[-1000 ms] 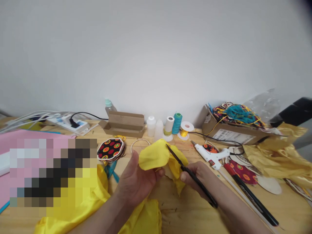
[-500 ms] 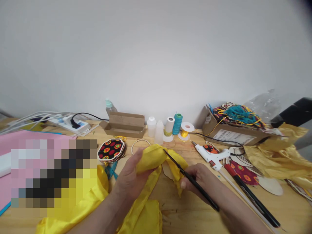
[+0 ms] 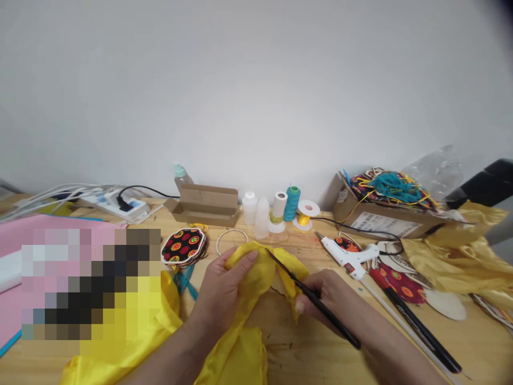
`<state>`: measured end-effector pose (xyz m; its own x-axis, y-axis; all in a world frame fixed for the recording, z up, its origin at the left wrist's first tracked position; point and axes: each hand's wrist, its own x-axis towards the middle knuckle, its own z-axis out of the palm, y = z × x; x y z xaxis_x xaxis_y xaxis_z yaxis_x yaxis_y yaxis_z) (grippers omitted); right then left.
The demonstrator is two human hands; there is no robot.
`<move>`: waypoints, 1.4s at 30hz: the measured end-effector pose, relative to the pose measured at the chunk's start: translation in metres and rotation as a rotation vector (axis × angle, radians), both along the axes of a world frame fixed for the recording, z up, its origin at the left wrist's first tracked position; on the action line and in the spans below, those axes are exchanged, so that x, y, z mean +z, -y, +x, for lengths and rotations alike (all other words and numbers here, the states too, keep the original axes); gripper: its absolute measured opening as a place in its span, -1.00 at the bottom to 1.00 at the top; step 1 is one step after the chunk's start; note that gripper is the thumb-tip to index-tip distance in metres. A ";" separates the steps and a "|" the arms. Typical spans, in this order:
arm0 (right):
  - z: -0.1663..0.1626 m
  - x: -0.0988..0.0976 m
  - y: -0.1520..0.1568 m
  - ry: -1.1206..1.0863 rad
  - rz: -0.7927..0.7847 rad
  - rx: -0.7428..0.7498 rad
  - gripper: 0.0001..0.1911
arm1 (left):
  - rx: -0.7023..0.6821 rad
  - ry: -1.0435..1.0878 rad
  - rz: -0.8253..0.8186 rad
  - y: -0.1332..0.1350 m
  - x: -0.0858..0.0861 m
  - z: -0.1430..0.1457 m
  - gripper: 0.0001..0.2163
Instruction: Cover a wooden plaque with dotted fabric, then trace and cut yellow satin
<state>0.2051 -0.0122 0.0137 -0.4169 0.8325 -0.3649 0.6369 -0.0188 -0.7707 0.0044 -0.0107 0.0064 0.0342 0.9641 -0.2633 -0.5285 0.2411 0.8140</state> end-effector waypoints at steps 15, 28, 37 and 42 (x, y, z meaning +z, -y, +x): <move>0.001 0.000 0.004 -0.061 0.023 0.065 -0.39 | -0.039 0.035 -0.071 0.001 0.002 0.001 -0.78; 0.001 0.005 0.006 -0.015 0.058 0.116 -0.39 | -0.045 0.056 -0.097 0.000 0.005 0.003 -0.82; 0.001 0.005 0.006 -0.011 0.073 0.108 -0.44 | -0.078 0.074 -0.099 -0.001 0.003 0.004 -0.80; 0.003 0.005 0.005 -0.001 0.087 0.128 -0.45 | -0.063 0.060 -0.115 -0.001 0.002 0.003 -0.79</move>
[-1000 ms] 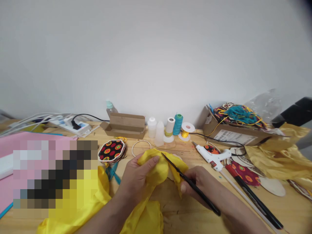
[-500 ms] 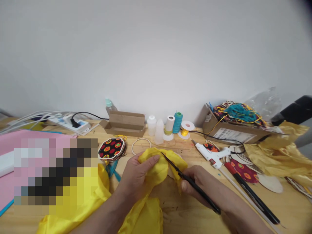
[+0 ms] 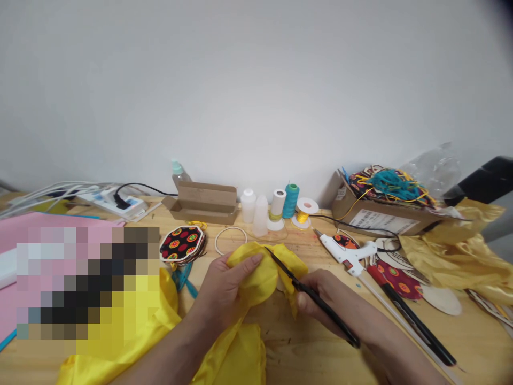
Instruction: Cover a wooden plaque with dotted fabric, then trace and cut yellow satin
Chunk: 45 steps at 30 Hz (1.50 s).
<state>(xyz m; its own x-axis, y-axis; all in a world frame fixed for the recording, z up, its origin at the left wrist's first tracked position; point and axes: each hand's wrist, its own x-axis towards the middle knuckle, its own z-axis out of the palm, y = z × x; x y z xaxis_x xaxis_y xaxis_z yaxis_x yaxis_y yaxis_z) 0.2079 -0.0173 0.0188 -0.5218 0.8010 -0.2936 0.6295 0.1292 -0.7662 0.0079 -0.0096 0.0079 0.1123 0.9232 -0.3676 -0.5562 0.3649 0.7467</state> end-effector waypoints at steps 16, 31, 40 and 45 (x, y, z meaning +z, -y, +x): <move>-0.001 0.002 0.001 0.012 0.056 0.044 -0.45 | 0.007 0.017 -0.038 0.002 0.002 0.001 -0.79; -0.003 0.005 0.001 -0.022 -0.023 -0.011 -0.41 | -0.022 0.000 -0.020 0.003 0.000 0.000 -0.83; -0.003 0.003 -0.002 0.017 -0.060 -0.058 -0.45 | -0.048 -0.021 -0.002 0.004 -0.001 -0.001 -0.85; -0.004 0.006 -0.001 -0.006 -0.072 -0.074 -0.47 | -0.051 -0.021 -0.008 0.003 -0.002 -0.001 -0.86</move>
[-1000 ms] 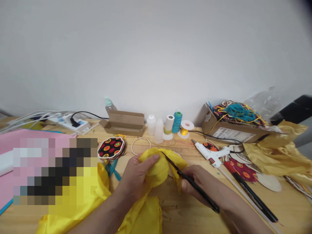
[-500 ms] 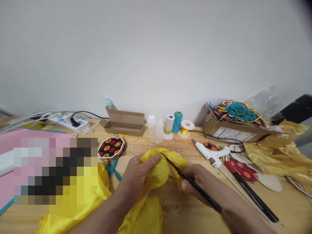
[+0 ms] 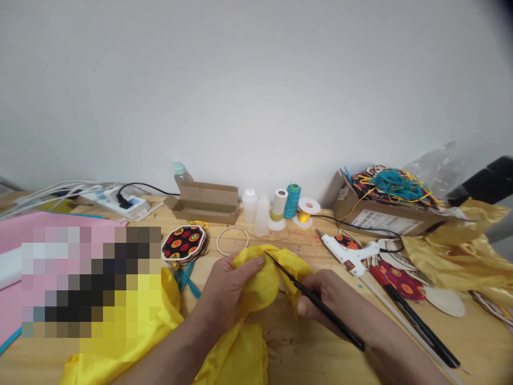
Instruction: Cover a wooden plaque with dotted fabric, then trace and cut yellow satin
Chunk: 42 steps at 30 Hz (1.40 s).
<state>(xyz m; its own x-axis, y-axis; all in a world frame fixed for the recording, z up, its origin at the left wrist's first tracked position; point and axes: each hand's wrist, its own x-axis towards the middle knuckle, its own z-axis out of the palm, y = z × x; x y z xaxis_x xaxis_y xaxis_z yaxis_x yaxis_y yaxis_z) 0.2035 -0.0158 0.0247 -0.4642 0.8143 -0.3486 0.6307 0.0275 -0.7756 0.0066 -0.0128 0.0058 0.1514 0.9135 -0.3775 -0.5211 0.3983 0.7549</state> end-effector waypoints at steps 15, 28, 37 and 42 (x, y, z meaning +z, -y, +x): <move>0.001 -0.002 0.000 -0.015 0.023 -0.009 -0.44 | 0.004 0.000 0.009 0.000 0.001 0.000 -0.86; 0.001 -0.005 -0.002 0.003 -0.019 -0.018 -0.36 | 0.027 0.016 0.006 -0.001 0.001 0.000 -0.84; -0.002 -0.003 -0.002 0.043 -0.034 -0.038 -0.38 | 0.040 0.011 0.002 -0.002 0.001 0.000 -0.82; -0.001 -0.003 -0.001 0.072 -0.022 -0.021 -0.38 | 0.040 0.009 -0.005 -0.001 0.003 0.000 -0.81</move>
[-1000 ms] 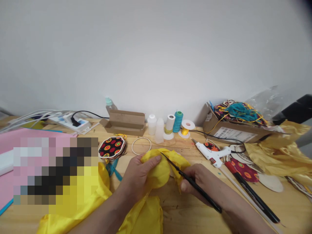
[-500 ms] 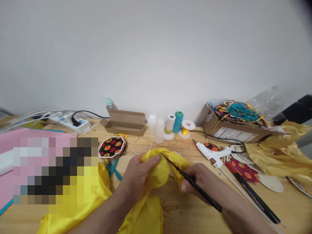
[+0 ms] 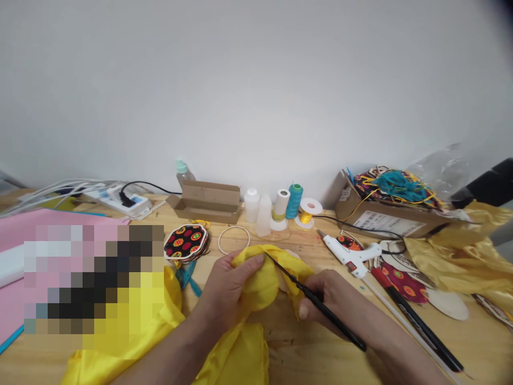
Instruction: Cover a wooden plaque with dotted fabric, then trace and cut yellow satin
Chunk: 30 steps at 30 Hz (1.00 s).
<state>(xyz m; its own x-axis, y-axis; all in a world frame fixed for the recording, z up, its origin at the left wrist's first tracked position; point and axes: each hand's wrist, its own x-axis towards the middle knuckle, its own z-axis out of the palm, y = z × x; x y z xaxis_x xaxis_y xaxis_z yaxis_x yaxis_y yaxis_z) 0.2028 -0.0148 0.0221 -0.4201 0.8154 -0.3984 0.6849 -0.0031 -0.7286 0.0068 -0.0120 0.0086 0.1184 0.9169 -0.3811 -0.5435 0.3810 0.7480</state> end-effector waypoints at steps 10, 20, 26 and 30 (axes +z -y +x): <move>-0.001 0.005 0.002 0.057 0.040 0.015 -0.39 | -0.010 -0.008 0.028 0.000 0.000 0.000 -0.83; 0.001 0.003 0.003 0.096 0.087 0.040 -0.46 | -0.022 -0.027 0.023 0.002 0.001 -0.001 -0.81; 0.000 0.001 0.002 0.096 0.086 0.018 -0.48 | -0.036 -0.050 0.026 0.002 -0.003 -0.001 -0.82; -0.001 0.001 0.001 0.125 0.082 -0.012 -0.50 | -0.048 -0.074 0.027 0.002 -0.003 -0.001 -0.79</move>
<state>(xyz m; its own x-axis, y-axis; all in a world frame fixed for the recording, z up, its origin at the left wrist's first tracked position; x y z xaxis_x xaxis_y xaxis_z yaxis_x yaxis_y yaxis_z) 0.2017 -0.0156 0.0230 -0.3610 0.8520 -0.3791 0.7707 0.0436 -0.6358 0.0057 -0.0136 0.0055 0.1345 0.9211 -0.3653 -0.4681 0.3840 0.7959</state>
